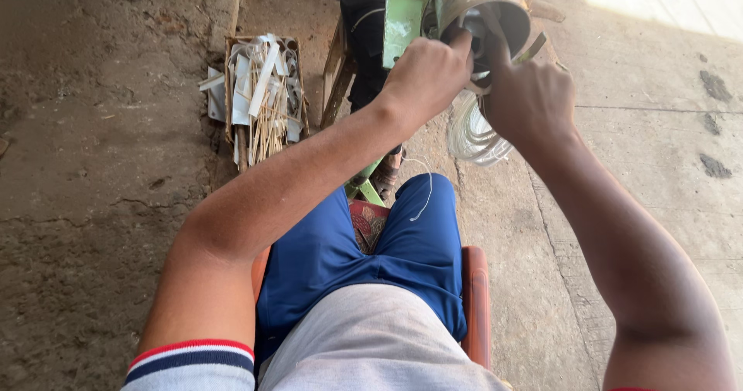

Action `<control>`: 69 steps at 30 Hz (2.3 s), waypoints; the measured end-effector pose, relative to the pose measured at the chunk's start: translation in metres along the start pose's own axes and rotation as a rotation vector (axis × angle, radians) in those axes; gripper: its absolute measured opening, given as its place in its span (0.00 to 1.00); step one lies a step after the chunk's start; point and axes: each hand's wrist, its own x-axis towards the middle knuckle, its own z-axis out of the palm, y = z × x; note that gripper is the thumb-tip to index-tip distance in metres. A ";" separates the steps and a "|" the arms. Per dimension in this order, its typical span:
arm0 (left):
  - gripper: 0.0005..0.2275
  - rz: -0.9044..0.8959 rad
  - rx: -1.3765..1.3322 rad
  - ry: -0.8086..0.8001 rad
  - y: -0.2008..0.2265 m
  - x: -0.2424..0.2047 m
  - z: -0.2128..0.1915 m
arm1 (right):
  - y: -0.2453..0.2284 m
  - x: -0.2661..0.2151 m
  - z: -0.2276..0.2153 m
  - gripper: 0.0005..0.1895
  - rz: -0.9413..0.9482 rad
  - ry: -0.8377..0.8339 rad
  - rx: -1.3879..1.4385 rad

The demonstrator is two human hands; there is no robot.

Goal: The person loads a bundle of white strands into a green machine, then uses a wooden stick to push the strands through the machine's opening. The person repeats this process multiple times.

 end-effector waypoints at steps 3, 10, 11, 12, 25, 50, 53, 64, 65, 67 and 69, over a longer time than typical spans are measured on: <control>0.09 -0.034 0.041 0.059 -0.001 0.002 -0.002 | -0.001 0.001 0.000 0.33 0.002 -0.059 -0.094; 0.06 0.019 0.043 -0.009 0.003 0.001 -0.007 | -0.003 -0.030 0.007 0.36 -0.111 0.470 -0.301; 0.06 0.006 0.022 0.017 0.004 0.001 -0.007 | -0.003 -0.031 0.008 0.35 -0.090 0.469 -0.331; 0.06 -0.007 0.000 0.043 0.005 0.001 -0.007 | -0.003 -0.030 0.007 0.34 -0.069 0.467 -0.361; 0.08 -0.019 -0.023 0.044 0.002 -0.002 -0.006 | -0.007 -0.011 -0.005 0.39 0.022 0.170 0.105; 0.07 -0.035 0.018 0.049 0.001 -0.001 -0.012 | -0.014 -0.011 0.003 0.31 0.048 0.167 -0.119; 0.08 -0.045 0.028 0.068 0.002 0.000 -0.009 | -0.012 -0.010 0.002 0.29 0.070 0.127 0.029; 0.10 -0.060 0.043 0.003 0.001 0.004 0.000 | 0.010 0.008 0.020 0.23 0.021 0.006 0.132; 0.10 -0.069 0.017 0.019 0.001 0.005 -0.001 | 0.011 0.007 0.018 0.26 0.008 0.003 0.120; 0.10 -0.054 0.014 0.014 0.001 0.005 -0.003 | 0.008 0.003 0.014 0.31 -0.010 0.078 0.076; 0.11 -0.012 0.064 -0.033 0.000 0.004 -0.005 | -0.002 -0.009 0.012 0.34 -0.025 0.235 0.017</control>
